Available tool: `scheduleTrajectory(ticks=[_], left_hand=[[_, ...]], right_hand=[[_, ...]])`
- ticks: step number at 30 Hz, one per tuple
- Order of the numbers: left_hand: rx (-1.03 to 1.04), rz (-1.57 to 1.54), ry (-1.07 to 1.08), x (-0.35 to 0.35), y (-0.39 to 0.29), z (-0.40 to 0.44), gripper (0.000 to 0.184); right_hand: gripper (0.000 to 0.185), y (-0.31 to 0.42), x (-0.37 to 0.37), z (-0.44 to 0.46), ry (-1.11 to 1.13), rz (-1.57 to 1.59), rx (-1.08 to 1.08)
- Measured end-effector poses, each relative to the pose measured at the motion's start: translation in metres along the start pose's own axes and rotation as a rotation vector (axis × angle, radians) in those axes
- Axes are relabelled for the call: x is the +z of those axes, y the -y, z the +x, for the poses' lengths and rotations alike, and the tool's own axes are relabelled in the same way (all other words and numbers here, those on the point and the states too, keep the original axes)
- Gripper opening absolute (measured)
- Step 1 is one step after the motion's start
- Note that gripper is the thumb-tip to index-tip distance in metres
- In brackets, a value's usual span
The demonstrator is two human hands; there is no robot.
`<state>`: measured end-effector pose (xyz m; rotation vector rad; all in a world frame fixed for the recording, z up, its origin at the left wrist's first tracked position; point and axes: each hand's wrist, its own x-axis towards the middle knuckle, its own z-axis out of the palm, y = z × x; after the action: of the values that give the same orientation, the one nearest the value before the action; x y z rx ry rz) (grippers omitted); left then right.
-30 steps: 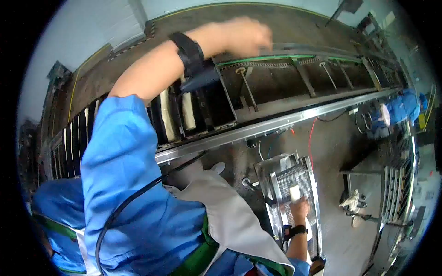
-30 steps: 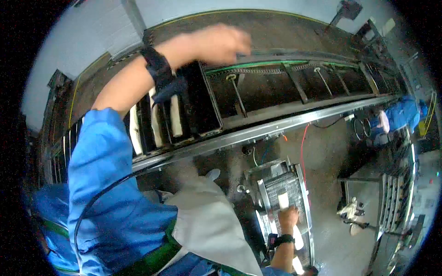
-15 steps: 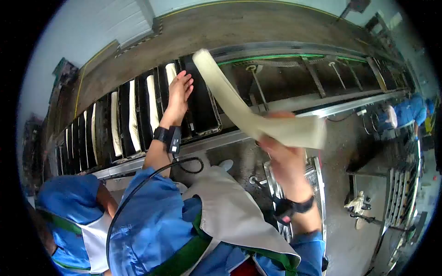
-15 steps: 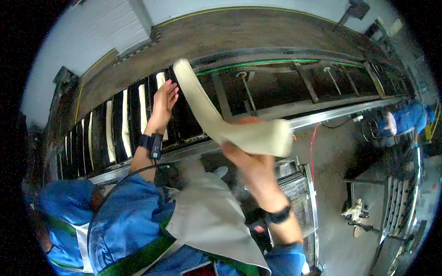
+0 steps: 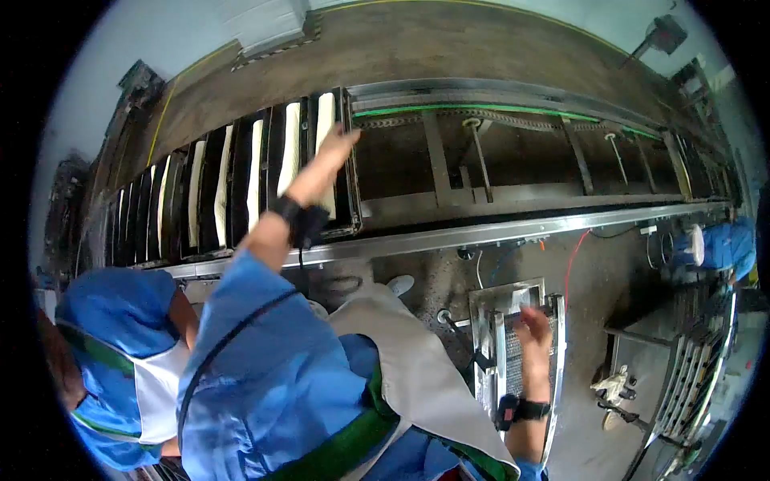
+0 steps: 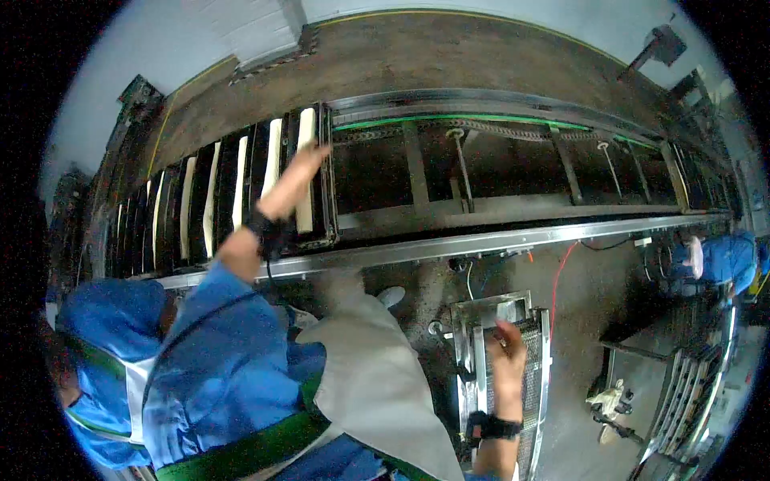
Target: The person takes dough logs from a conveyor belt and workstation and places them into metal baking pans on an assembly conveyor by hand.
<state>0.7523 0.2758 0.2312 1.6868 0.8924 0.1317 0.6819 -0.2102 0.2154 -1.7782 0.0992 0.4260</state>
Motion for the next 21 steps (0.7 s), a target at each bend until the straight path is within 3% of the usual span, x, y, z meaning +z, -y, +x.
scheduleTrajectory(ticks=[3,5,7,8,9,10,11,12,13,14,15,16,17,19,21], left_hand=[[0.449,0.322,-0.137,-0.016,-0.083,0.105,0.045],[0.633,0.652,-0.160,-0.005,-0.182,0.154,0.035],[0.792,0.205,-0.354,0.051,-0.256,0.136,0.028],[0.777,-0.039,-0.352,0.087,-0.289,0.133,0.026],[0.719,-0.200,-0.357,0.149,-0.319,0.147,0.022],[0.962,0.682,-0.361,0.222,-0.345,0.170,0.018],[1.291,0.622,-0.039,0.296,-0.351,0.148,0.021],[1.262,0.303,0.308,0.357,-0.345,0.087,0.021],[0.813,-0.326,0.900,0.418,-0.327,0.011,0.022],[0.542,-0.500,1.261,0.462,-0.307,-0.066,0.024],[0.316,-0.547,1.577,0.496,-0.284,-0.138,0.025],[-0.078,-0.708,1.979,0.564,-0.253,-0.186,0.021],[-0.603,-0.694,2.112,0.595,-0.222,-0.243,0.019],[-0.531,-0.455,1.903,0.540,-0.192,-0.325,0.016],[-0.569,-0.460,1.934,0.533,-0.173,-0.347,0.021]], right_hand=[[0.030,-0.054,-0.049,-0.013,-0.127,-0.037,0.020],[0.028,-0.081,-0.081,-0.013,-0.110,0.011,0.163],[0.028,-0.087,-0.096,0.002,-0.162,-0.070,0.193],[0.029,-0.088,-0.099,0.012,-0.195,-0.153,0.235],[0.029,-0.098,-0.095,0.022,-0.305,-0.084,0.130],[0.027,-0.105,-0.097,0.033,-0.286,-0.142,0.034],[0.026,-0.092,-0.088,0.039,-0.313,-0.170,0.063],[0.025,-0.073,-0.075,0.044,-0.311,-0.092,0.184],[0.026,-0.075,-0.064,0.050,-0.359,-0.044,0.048],[0.030,-0.075,-0.060,0.054,-0.331,-0.094,0.105],[0.034,-0.075,-0.057,0.051,-0.336,-0.219,0.009],[0.040,-0.089,-0.057,0.053,-0.335,-0.321,0.066],[0.045,-0.098,-0.060,0.051,-0.310,-0.382,0.009],[0.053,-0.110,-0.061,0.024,-0.405,-0.631,0.007],[0.060,-0.126,-0.070,-0.007,-0.430,-0.820,0.102]])
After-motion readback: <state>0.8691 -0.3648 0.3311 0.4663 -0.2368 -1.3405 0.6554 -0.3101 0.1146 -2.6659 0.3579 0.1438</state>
